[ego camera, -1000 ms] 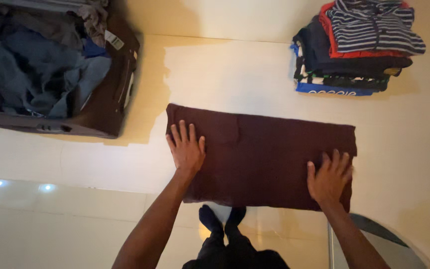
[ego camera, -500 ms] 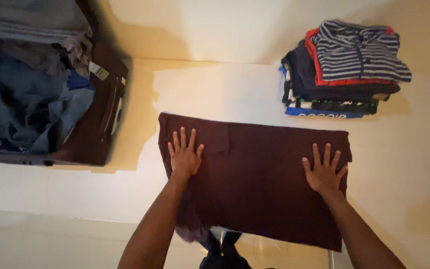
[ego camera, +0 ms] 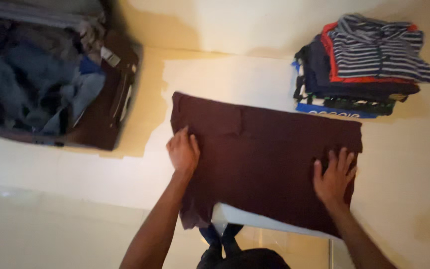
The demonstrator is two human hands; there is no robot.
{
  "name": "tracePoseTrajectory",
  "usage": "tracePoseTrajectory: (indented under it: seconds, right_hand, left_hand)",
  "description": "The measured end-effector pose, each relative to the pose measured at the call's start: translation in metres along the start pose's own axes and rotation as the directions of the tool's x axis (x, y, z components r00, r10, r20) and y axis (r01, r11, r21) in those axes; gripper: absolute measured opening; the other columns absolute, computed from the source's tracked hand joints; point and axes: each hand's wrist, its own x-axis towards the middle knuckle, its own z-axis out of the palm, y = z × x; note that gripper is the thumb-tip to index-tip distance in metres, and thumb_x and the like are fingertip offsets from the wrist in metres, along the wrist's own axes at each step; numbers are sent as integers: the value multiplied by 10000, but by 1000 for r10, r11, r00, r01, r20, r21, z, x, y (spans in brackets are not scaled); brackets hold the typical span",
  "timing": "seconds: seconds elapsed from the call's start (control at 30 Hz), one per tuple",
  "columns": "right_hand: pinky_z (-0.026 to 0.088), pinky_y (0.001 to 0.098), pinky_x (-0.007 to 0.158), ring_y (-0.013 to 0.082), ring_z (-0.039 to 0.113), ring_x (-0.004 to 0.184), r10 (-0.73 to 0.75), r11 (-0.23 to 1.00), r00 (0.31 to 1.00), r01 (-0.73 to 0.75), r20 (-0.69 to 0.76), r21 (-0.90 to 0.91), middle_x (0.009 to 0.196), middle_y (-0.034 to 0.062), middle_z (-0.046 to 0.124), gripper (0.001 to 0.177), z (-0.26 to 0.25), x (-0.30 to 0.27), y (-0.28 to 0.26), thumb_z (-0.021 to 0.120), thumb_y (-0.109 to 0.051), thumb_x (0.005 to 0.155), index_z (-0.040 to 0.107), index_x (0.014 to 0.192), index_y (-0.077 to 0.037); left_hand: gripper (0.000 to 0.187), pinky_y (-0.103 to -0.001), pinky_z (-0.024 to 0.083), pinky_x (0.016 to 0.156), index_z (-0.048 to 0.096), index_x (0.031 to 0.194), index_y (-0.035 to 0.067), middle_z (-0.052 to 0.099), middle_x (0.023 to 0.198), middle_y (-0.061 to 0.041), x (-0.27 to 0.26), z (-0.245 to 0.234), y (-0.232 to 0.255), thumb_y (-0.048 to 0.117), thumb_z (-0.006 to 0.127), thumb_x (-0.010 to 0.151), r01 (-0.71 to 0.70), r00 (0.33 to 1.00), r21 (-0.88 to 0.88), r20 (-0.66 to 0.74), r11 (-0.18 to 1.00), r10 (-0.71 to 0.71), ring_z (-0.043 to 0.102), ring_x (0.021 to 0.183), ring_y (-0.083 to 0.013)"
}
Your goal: The person removes clothing from a suitcase and folds a red t-shirt and a dark shirt by hand on a white surface, placing them on a stack of folded clothes.
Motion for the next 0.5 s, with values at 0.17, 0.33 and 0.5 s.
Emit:
tracePoseTrajectory:
  seconds: [0.17,0.33,0.5]
  right_hand:
    - [401,576,1075,304,611,1173,-380,917,925,379,-15,123,1167,138,681,224,-9,-92,-98,781,-219,834,734,992,-68]
    - [476,499,977,307,618,1125,-653,685,751,532,96,498,1161,145,679,355,6,-143,-209,798,-295,869,713,1107,-47]
    - [421,534,951,398,564,1152,-806,550,591,713,49,435,1275,215,646,632,23,-187,-264,791,-293,698,693,1244,10]
  left_hand:
    - [265,-508,573,780,701,1021,15,733,1019,-199,-97,-71,-7,263,640,948,293,953,124,42,948,-300,703,941,-397]
    - [415,-523,569,803,692,984,37,741,975,-200,-148,-97,-8,446,709,913,527,706,256,399,810,-585,709,915,-412]
    - [343,-478,584,793,677,943,28,763,917,-200,-199,-87,-38,332,774,818,528,757,67,415,847,-504,734,879,-387]
